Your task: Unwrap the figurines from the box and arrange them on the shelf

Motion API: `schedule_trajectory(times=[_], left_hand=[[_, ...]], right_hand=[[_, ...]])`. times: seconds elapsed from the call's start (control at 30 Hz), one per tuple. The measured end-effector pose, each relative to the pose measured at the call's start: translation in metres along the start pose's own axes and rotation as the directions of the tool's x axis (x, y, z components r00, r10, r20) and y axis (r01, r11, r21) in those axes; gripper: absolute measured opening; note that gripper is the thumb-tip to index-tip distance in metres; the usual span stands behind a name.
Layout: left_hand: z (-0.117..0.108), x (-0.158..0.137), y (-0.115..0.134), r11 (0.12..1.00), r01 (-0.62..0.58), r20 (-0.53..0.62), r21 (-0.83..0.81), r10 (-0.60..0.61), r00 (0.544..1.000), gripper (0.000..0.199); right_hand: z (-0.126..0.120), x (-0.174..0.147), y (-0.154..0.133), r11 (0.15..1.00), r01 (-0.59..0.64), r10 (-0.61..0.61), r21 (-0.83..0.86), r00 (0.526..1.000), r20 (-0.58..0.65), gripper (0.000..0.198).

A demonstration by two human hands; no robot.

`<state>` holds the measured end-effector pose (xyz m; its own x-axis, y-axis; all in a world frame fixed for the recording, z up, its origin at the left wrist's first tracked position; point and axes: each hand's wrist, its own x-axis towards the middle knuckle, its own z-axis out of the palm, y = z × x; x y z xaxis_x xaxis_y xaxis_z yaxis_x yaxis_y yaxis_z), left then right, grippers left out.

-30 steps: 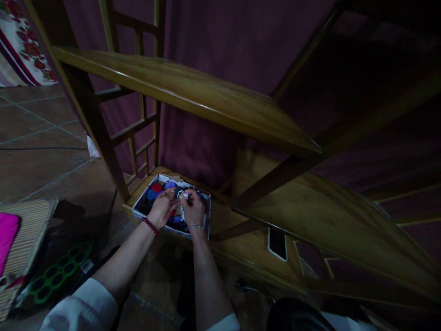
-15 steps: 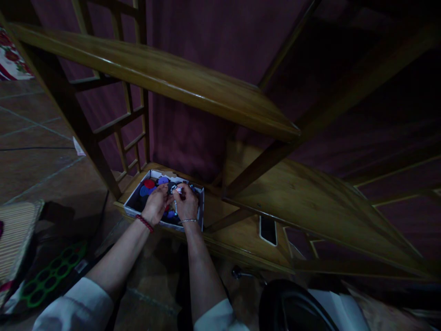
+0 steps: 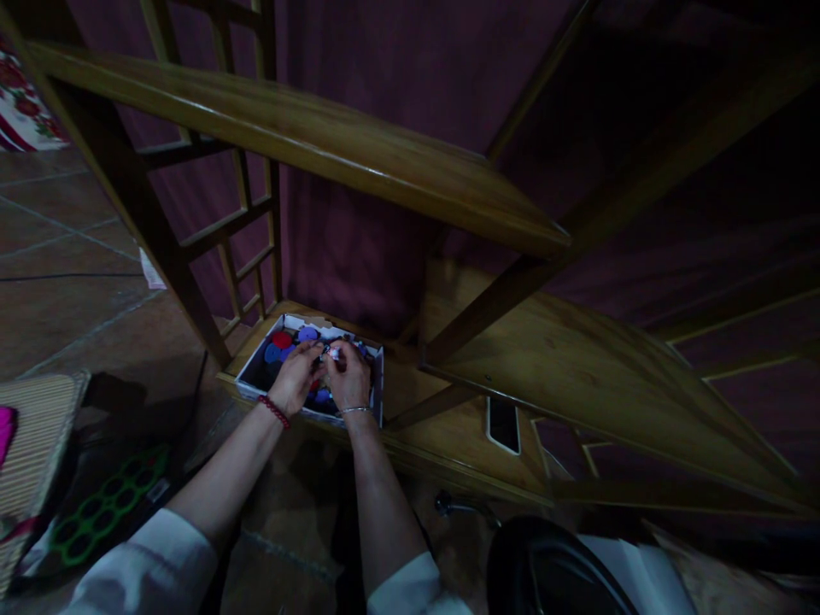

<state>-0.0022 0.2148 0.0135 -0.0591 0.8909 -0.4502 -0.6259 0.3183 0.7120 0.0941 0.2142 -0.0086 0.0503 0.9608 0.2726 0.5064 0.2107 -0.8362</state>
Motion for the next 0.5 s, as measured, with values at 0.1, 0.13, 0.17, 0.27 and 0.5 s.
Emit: schedule_trajectory(times=[0.1, 0.13, 0.17, 0.27, 0.5], left_hand=[[-0.002, 0.001, -0.001, 1.000, 0.023, -0.010, 0.020, -0.023, 1.000, 0.013], [-0.002, 0.002, -0.002, 0.999, 0.035, -0.010, 0.028, -0.034, 0.999, 0.013], [-0.002, 0.001, -0.003, 0.998, 0.046, -0.006, 0.034, -0.046, 0.999, 0.013], [0.000, 0.000, -0.006, 0.997, 0.069, 0.013, 0.029, -0.069, 0.998, 0.012], [-0.005, 0.002, -0.004, 0.996, 0.091, -0.050, -0.018, -0.091, 0.995, 0.008]], right_hand=[[0.004, -0.005, 0.003, 1.000, 0.001, -0.001, -0.013, 1.000, -0.014, 0.017], [0.006, -0.007, 0.004, 1.000, 0.003, -0.004, -0.023, 1.000, -0.024, 0.016], [0.006, -0.009, 0.005, 1.000, 0.005, -0.007, -0.031, 0.999, -0.039, 0.016], [0.007, -0.013, 0.007, 0.999, 0.000, -0.003, -0.045, 0.997, -0.080, 0.017], [0.011, -0.010, 0.010, 0.997, 0.021, -0.022, -0.075, 1.000, -0.016, 0.016]])
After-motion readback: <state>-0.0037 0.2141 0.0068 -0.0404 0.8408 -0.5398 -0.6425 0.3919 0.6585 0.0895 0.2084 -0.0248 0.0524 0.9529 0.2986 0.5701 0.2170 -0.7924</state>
